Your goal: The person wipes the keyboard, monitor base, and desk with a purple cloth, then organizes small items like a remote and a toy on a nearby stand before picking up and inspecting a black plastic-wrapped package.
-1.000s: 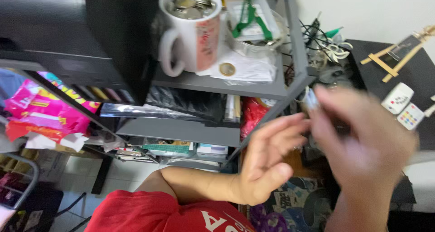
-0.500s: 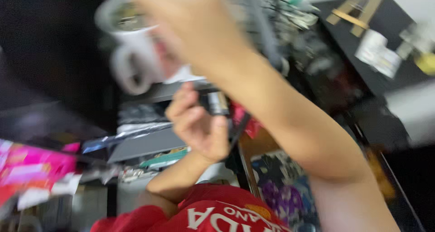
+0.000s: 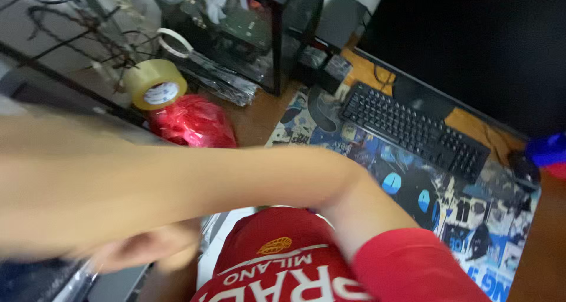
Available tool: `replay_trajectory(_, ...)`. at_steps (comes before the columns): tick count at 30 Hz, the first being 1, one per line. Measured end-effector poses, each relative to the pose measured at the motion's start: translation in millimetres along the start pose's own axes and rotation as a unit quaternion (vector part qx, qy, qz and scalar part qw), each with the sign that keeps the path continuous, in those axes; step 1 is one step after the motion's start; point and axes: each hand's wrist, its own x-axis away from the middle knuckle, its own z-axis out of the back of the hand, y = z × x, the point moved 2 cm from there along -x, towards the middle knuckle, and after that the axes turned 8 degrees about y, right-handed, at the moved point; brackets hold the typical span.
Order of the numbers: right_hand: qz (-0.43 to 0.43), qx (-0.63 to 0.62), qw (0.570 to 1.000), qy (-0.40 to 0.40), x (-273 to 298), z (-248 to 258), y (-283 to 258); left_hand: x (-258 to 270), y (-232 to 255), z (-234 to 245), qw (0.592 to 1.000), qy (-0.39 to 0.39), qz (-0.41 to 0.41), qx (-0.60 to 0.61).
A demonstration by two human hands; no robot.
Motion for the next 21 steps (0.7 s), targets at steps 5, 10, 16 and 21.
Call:
replay_trajectory(5, -0.491, 0.183, 0.852, -0.020, 273.8, 119.9, 26.2, 122.4, 9.5, -44.7, 0.938, -0.331, 0.095, 0.041)
replay_trajectory(10, -0.657, 0.301, 0.673, -0.159, 503.5, 93.5, -76.1, 278.8, -19.5, -72.2, 0.819, -0.494, 0.287, 0.055)
replay_trajectory(16, -0.497, 0.419, 0.721, -0.239, 503.2, 36.8, -23.2, 396.9, -67.1, -47.4, 0.770, -0.488, 0.411, 0.011)
replay_trajectory(21, -0.462, 0.415, 0.780, -0.078, 491.2, 106.7, 153.0, 397.6, -73.6, -29.9, 0.751, -0.451, 0.480, 0.040)
